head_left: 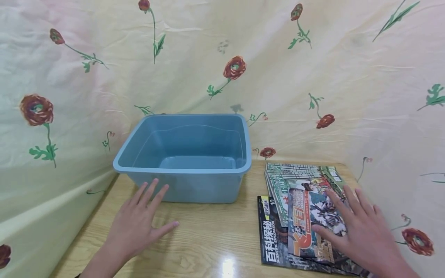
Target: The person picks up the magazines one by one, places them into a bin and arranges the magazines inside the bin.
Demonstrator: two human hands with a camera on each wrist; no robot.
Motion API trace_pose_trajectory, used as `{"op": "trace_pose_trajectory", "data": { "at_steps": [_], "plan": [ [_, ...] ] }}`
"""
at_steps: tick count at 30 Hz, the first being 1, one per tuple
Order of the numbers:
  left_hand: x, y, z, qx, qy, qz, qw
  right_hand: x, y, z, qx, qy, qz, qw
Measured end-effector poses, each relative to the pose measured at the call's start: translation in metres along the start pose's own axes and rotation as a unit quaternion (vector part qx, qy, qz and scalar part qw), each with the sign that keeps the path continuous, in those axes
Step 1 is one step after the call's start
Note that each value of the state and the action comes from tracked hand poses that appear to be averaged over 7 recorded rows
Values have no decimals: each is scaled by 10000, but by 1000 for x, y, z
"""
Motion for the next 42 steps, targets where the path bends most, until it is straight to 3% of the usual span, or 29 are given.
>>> {"op": "trace_pose_trajectory", "data": {
  "at_steps": [5,10,16,20,23,31,35,42],
  "plan": [
    [11,-10,5,58,116,-109,9999,0,10,-3,-195,-63,-15,9998],
    [21,-26,13,449,348,-576,9967,0,21,-4,-463,-156,-89,9988],
    [25,-44,19,1134,854,-1207,9825,-2,31,-5,-564,-173,-288,9978],
    [26,-54,24,1437,1238,-1489,9705,-4,38,-10,-384,-139,-323,9986],
    [28,-65,28,1726,1295,-1765,9604,-4,46,-14,-451,-99,-227,9987],
    [18,-99,33,2243,1353,-2274,9379,-2,67,-23,-1586,-554,-69,9858],
    [11,-111,34,2401,1221,-2323,9346,-4,81,-29,-1839,-846,-11,9793],
    [-1,-123,35,2539,1009,-2454,9301,-15,106,-46,-2066,-822,127,9749]
  ]
}}
Point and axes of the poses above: each hand's wrist, its own z-axis towards the middle knuckle, its own x-axis out of the back of the hand, y = z × x, the point moved 1 cm from there along z, towards the middle knuckle, and after that the axes turned 11 degrees about y, right-handed, at the moved point
